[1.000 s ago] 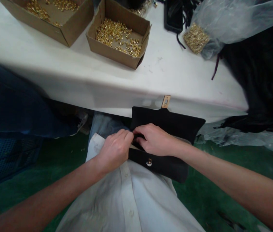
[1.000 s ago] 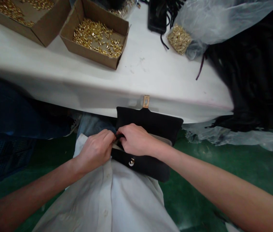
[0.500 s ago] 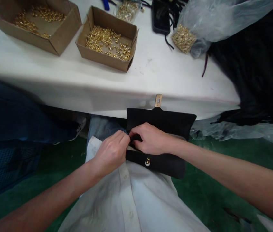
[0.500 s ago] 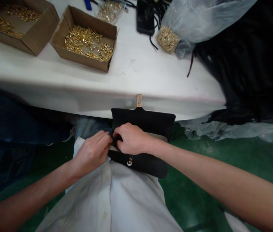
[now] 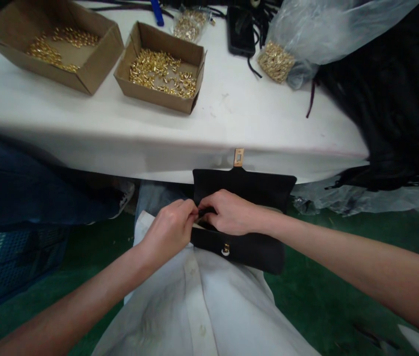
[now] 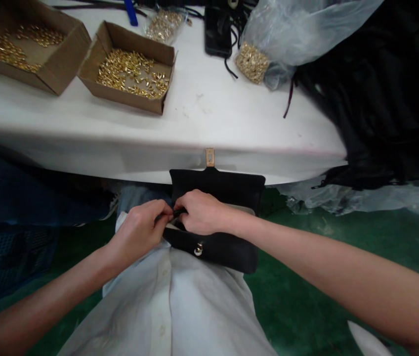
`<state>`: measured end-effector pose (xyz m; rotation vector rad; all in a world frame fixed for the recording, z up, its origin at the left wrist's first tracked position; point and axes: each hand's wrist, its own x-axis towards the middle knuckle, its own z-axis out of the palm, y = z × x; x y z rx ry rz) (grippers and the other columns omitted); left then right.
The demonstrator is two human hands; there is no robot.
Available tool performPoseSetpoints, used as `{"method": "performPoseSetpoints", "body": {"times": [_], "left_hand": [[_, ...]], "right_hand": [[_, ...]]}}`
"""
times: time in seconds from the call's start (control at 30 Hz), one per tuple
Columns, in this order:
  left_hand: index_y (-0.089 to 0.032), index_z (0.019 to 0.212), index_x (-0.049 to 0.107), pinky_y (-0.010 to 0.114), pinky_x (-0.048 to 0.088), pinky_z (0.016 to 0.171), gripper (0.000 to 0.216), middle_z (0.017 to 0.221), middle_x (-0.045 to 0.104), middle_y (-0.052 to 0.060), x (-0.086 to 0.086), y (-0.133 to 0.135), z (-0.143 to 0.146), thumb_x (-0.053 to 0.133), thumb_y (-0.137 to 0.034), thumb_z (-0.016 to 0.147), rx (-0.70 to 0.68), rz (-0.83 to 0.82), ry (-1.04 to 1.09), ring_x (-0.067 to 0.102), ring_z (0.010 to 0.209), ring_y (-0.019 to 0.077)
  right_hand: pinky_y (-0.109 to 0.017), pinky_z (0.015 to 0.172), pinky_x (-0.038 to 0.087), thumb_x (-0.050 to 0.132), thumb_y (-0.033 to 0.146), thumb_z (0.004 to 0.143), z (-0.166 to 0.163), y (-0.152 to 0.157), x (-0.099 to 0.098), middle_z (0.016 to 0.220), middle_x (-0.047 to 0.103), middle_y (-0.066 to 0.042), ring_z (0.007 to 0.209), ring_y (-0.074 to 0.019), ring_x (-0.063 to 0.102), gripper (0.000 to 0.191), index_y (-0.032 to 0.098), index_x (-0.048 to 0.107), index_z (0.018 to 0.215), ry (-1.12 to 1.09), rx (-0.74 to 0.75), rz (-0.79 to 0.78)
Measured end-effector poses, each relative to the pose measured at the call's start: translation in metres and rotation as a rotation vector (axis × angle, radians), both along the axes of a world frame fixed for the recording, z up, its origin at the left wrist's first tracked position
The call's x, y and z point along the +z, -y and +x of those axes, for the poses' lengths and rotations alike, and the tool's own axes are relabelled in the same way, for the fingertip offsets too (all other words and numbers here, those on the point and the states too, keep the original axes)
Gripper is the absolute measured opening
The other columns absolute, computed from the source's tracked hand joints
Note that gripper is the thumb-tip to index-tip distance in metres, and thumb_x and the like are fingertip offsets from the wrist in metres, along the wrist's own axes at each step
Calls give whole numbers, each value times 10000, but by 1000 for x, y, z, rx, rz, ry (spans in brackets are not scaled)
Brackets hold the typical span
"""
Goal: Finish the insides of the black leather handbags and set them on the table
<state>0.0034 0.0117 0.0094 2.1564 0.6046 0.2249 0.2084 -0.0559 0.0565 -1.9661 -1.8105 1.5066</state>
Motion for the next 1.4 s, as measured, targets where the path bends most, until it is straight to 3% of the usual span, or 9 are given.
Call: {"method": "performPoseSetpoints", "body": {"times": [0.2,0.6,0.8,1.03,1.4], "left_hand": [[-210,953,685,310,487,717,137,909,785,20,10,-6,1,690,-73,958,21,-83,-163,748,836,210],[-213,942,629,311,485,740,159,899,721,14,0,-9,-1,589,-59,954,-88,-97,-74,695,827,194],[-214,894,583,316,445,704,204,862,691,12,2,-3,2,562,-11,911,-31,-89,-107,654,775,189],[-219,878,574,317,405,667,261,796,679,6,2,0,3,553,36,828,-15,-40,-186,652,741,196],[-216,957,623,365,423,706,193,914,718,63,10,8,-3,528,-50,930,-55,125,-259,705,872,270]], "right_hand": [[-278,727,492,630,99,902,-4,-5,-2,1052,865,-88,896,-237,779,328,202,861,1112,41,39,-6],[-268,755,524,635,70,909,-5,-5,1,1019,861,-68,873,-215,777,293,198,846,1066,31,38,-21],[-267,725,518,643,78,896,-8,-2,-1,1023,860,-74,879,-220,783,269,198,836,1041,46,19,-24],[-268,762,536,677,103,883,-14,0,3,1063,865,-90,944,-245,803,264,201,836,1068,72,11,-36],[-270,739,528,685,107,837,-16,5,4,1054,864,-102,942,-264,808,240,193,823,1013,60,-1,-23]]}}
